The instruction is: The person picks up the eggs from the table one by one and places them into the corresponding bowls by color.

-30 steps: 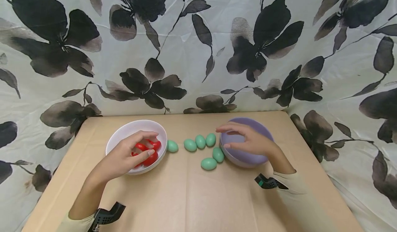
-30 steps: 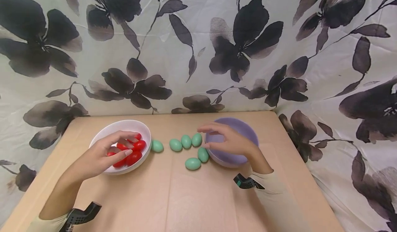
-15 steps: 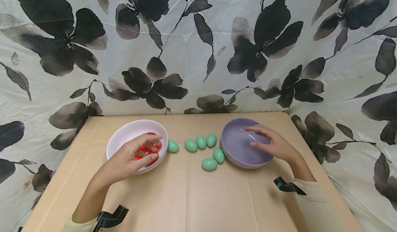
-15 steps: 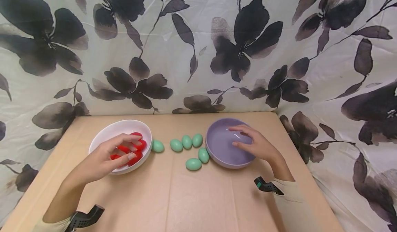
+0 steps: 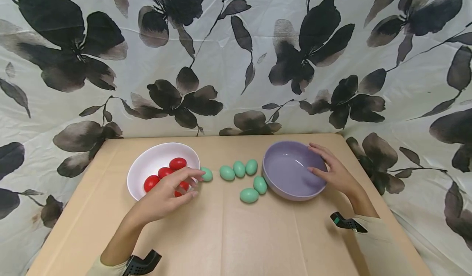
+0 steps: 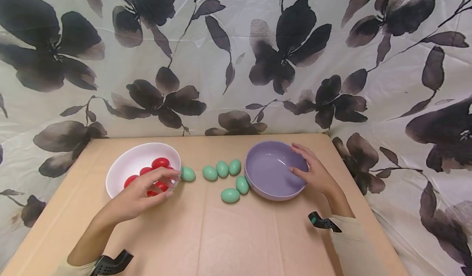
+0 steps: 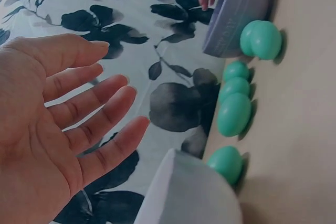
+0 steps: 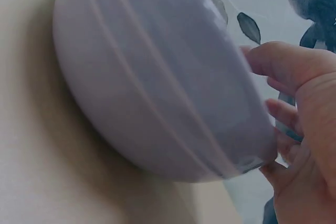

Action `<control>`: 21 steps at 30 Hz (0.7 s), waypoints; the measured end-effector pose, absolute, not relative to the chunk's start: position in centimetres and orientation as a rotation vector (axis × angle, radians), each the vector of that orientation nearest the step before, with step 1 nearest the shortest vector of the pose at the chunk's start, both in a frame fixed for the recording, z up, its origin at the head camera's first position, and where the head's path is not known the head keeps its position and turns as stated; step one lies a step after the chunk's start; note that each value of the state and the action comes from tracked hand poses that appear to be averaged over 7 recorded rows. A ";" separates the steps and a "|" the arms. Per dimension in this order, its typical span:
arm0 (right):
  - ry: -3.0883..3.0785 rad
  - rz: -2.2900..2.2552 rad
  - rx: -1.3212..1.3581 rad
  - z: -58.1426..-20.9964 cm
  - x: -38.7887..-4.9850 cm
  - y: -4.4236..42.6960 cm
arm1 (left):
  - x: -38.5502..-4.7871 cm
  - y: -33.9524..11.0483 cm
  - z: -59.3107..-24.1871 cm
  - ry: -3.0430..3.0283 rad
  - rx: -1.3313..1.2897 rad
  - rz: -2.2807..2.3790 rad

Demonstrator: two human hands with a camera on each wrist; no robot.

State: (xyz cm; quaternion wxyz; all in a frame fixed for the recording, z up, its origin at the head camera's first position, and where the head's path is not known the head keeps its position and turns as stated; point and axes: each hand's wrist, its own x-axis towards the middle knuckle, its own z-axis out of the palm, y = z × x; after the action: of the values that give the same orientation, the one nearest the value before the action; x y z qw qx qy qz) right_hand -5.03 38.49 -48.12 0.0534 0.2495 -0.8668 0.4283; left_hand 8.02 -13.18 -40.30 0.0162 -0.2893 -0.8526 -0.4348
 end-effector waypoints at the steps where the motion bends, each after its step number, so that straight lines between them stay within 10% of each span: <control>1: -2.645 1.321 0.736 -48.2 -5.1 38.6 | 7.9 -13.0 -40.5 -2.654 -0.901 -1.359; 21: -2.712 1.633 0.719 -50.4 -5.1 40.7 | 5.6 -8.8 -44.5 -2.779 -0.914 -1.612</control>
State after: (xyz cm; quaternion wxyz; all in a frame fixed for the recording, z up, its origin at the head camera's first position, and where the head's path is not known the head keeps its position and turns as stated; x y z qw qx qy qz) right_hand -5.09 40.71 -50.39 -0.0525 0.2211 -0.8342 0.5024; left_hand 5.57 -8.76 -44.47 -0.0995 -0.2724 -0.8278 -0.4802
